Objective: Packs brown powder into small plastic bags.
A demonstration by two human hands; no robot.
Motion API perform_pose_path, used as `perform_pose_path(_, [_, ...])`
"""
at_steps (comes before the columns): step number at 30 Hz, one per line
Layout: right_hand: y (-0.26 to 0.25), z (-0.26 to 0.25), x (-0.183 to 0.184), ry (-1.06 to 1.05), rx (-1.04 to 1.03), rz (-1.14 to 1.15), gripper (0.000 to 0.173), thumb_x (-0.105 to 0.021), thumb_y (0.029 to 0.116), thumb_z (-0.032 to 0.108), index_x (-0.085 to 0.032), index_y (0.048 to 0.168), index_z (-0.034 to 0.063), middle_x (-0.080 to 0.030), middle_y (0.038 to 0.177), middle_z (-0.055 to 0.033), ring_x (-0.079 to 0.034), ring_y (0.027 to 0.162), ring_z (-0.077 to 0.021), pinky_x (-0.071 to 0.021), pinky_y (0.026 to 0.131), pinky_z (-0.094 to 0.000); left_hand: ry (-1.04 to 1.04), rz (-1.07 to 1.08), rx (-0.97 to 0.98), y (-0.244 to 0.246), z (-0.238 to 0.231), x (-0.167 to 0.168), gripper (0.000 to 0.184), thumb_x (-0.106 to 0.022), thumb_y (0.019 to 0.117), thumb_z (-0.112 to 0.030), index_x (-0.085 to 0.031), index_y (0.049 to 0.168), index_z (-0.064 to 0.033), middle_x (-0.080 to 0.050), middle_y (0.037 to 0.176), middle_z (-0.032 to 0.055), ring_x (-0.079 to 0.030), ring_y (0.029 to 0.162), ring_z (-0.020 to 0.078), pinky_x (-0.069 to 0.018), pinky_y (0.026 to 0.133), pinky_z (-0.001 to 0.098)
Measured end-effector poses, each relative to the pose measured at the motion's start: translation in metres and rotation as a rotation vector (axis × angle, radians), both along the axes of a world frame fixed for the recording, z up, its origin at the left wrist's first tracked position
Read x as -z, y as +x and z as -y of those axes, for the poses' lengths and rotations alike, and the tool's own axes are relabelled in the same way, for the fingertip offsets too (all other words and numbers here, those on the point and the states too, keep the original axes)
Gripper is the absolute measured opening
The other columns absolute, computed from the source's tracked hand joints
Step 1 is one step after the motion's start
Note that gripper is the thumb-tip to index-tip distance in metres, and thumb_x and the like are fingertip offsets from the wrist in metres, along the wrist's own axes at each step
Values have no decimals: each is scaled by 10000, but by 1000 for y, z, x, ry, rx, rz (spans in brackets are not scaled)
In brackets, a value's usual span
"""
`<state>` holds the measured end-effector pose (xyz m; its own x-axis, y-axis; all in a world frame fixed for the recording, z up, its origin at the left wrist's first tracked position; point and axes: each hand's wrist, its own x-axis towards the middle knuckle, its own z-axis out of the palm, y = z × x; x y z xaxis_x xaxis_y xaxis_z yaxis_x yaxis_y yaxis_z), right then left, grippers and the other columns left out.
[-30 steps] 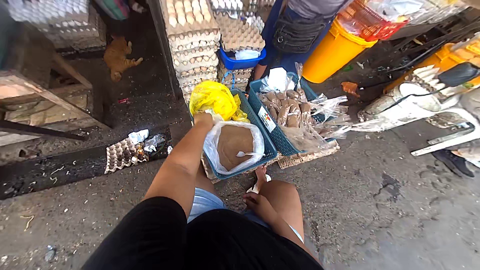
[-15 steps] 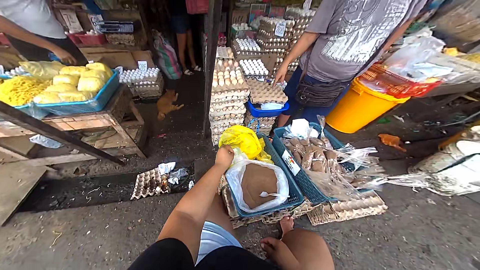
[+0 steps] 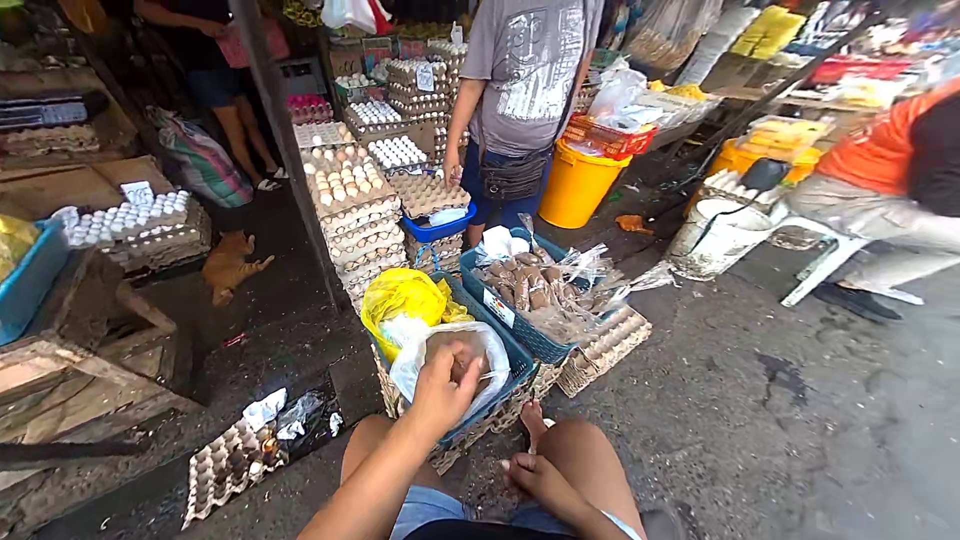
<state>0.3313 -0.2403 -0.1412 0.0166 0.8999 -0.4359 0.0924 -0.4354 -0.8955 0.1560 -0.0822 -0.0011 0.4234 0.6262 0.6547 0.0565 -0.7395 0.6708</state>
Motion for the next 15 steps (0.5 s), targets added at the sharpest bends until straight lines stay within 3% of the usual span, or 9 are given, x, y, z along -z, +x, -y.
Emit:
perform_pose_path(1, [0, 0, -7, 42, 73, -115, 278, -478, 1082, 187, -655, 937, 28, -698, 859, 0, -659, 756, -59, -563, 727, -259, -105, -129, 108, 0, 10, -7, 255, -674, 963, -128, -664, 1132, 63, -702, 841, 130, -646, 641, 130, -569, 623, 290])
perform_pose_path(3, [1, 1, -26, 166, 193, -288, 374, -342, 1092, 212, -656, 1033, 17, -721, 909, -13, -692, 806, -98, -589, 770, -301, -263, -452, 357, 1, 23, -21, 303, -670, 987, -183, -684, 1205, 28, -719, 917, 154, -686, 762, 211, -585, 758, 391])
perform_pose_path(6, [0, -2, -61, 357, 299, -356, 622, -145, 1105, 398, -634, 1140, 16, -730, 990, -26, -693, 934, -103, -575, 899, -324, -314, -729, 602, 7, 38, -16, 311, -633, 1018, -224, -687, 1210, 15, -720, 1018, 203, -700, 909, 298, -553, 882, 483])
perform_pose_path(8, [4, -8, -68, 440, 249, -419, 756, -170, 1041, 625, -672, 1146, 70, -746, 994, -10, -698, 943, -103, -564, 901, -319, -358, -786, 601, 7, 44, -5, 322, -612, 1030, -238, -685, 1206, 22, -714, 1035, 215, -692, 926, 317, -539, 897, 499])
perform_pose_path(9, [7, -9, -69, 449, 219, -478, 760, -299, 994, 723, -680, 1175, 90, -749, 1011, -17, -709, 939, -118, -581, 878, -325, -383, -791, 568, 6, 45, 0, 324, -612, 1028, -246, -684, 1197, 21, -708, 1009, 212, -684, 902, 315, -538, 878, 497])
perform_pose_path(10, [10, -9, -68, 454, 193, -518, 687, -426, 979, 702, -678, 1191, 99, -753, 1033, -25, -718, 937, -133, -591, 864, -334, -409, -785, 531, 4, 46, 2, 329, -621, 1023, -260, -684, 1188, 17, -705, 991, 201, -679, 888, 302, -541, 866, 487])
perform_pose_path(11, [11, -9, -68, 464, 179, -510, 548, -527, 1002, 581, -682, 1194, 93, -753, 1046, -26, -721, 928, -134, -597, 852, -335, -434, -777, 494, 2, 45, 3, 329, -635, 1015, -274, -682, 1173, 10, -702, 987, 185, -675, 890, 282, -541, 865, 469])
perform_pose_path(13, [7, -8, -72, 481, 179, -345, 260, -598, 1009, 215, -709, 1172, 46, -751, 1047, -12, -712, 906, -94, -599, 837, -302, -470, -778, 413, -4, 44, 3, 343, -679, 988, -302, -681, 1153, -1, -704, 973, 160, -679, 895, 259, -546, 868, 452])
perform_pose_path(15, [4, -7, -81, 490, 161, -150, 217, -637, 963, 36, -715, 1161, -4, -751, 1060, -23, -711, 924, -65, -599, 877, -276, -497, -782, 361, -9, 44, 3, 344, -703, 971, -298, -674, 1130, 5, -683, 940, 152, -654, 860, 249, -538, 838, 441])
